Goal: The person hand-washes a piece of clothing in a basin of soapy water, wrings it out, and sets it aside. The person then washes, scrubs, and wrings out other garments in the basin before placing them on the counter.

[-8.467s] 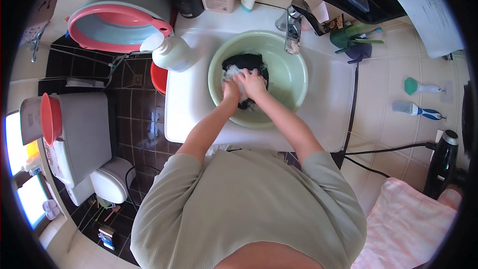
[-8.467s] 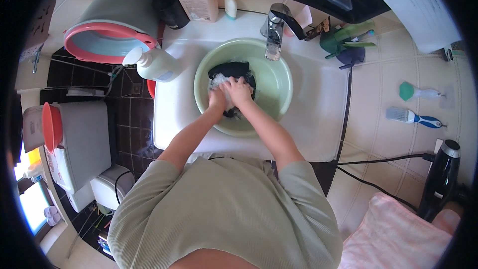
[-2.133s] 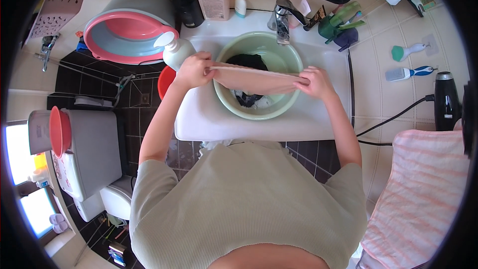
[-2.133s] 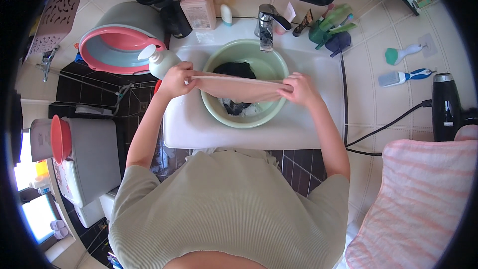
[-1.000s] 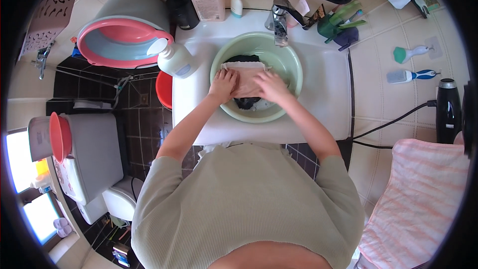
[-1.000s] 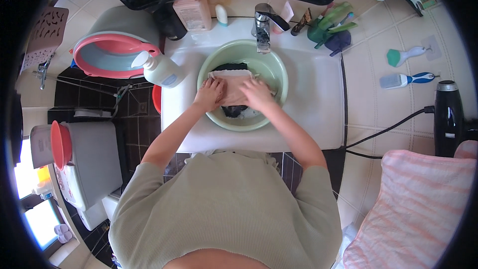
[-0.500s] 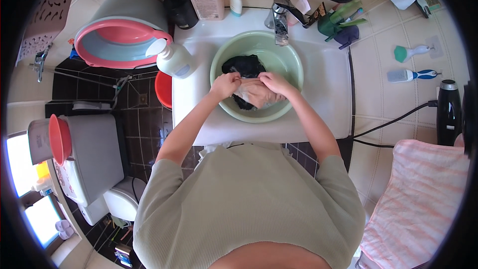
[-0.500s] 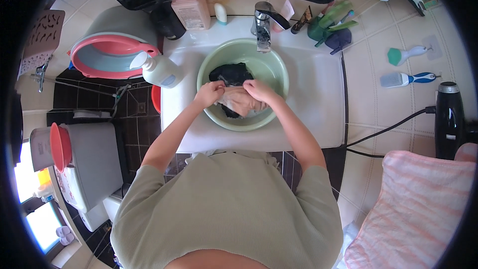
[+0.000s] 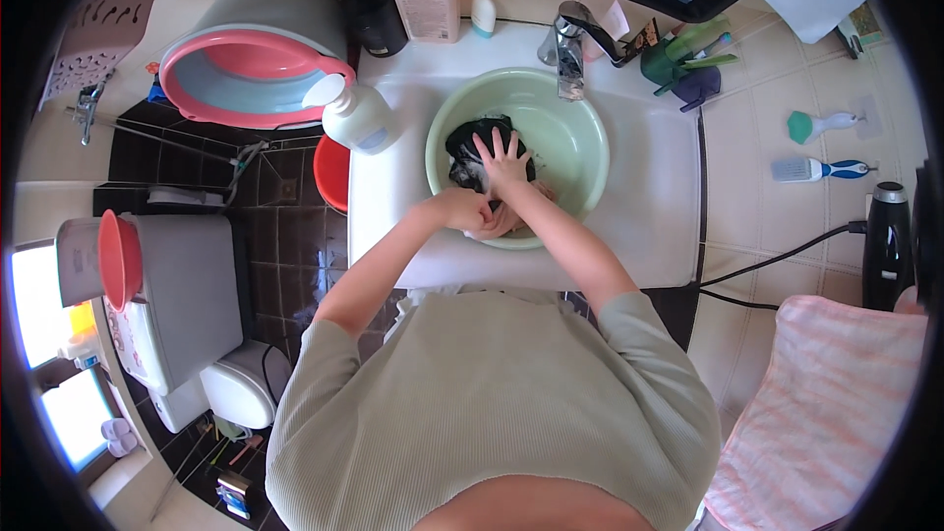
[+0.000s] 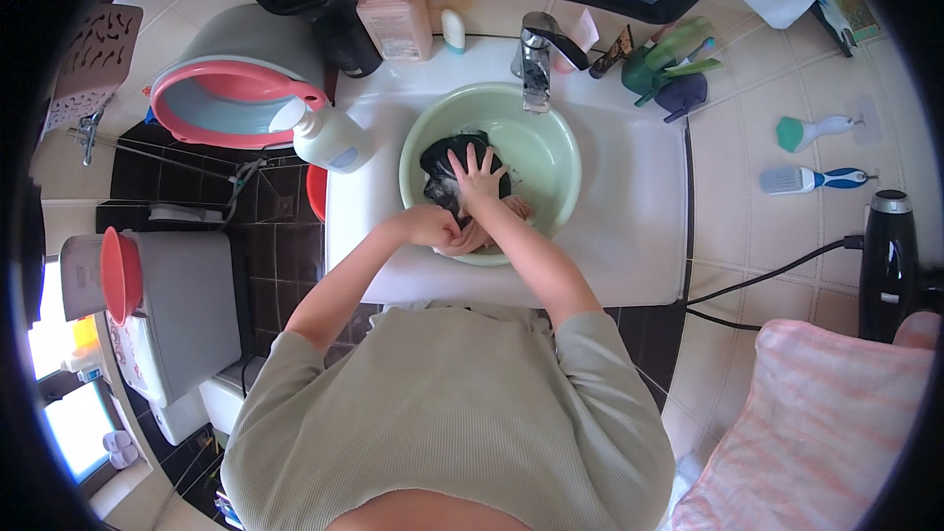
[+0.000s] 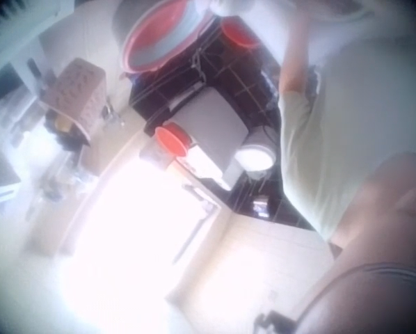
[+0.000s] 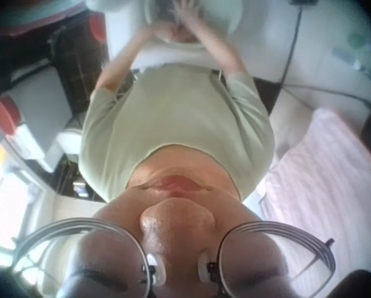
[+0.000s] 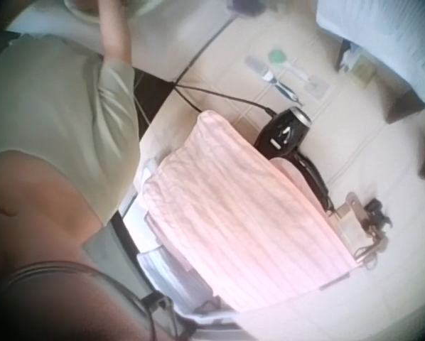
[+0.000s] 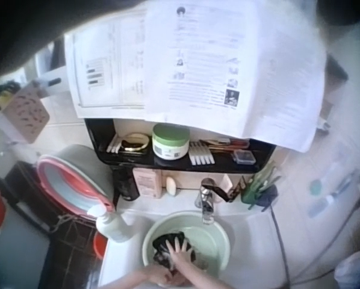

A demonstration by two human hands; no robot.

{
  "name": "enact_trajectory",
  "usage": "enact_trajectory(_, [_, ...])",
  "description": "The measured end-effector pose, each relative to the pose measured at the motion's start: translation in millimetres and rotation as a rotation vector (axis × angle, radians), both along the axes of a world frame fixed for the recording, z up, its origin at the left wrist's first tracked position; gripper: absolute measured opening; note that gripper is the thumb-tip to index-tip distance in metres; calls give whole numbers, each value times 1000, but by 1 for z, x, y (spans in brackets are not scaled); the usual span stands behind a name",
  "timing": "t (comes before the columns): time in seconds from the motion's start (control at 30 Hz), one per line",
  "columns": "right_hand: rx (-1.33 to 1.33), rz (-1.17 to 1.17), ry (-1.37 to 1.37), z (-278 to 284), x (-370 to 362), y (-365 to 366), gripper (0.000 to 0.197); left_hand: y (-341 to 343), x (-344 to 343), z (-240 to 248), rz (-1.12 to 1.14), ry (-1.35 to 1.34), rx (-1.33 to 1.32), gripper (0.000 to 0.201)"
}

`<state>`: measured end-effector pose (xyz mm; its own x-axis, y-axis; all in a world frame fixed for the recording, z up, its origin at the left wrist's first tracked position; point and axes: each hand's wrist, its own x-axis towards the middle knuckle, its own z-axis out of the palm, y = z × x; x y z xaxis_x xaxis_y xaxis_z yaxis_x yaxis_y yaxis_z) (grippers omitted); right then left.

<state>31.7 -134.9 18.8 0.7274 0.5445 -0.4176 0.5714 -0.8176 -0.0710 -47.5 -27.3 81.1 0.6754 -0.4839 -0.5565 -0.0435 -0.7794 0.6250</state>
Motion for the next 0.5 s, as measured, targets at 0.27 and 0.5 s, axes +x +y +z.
enact_trajectory(0.27, [139, -33, -118, -76, 23, 1, 55, 2, 5, -8, 109, -147, 137, 20])
enact_trajectory(0.5, [445, -224, -71, -25, 25, 0, 30, 5, -9, -15, 160, -178, 114, 20])
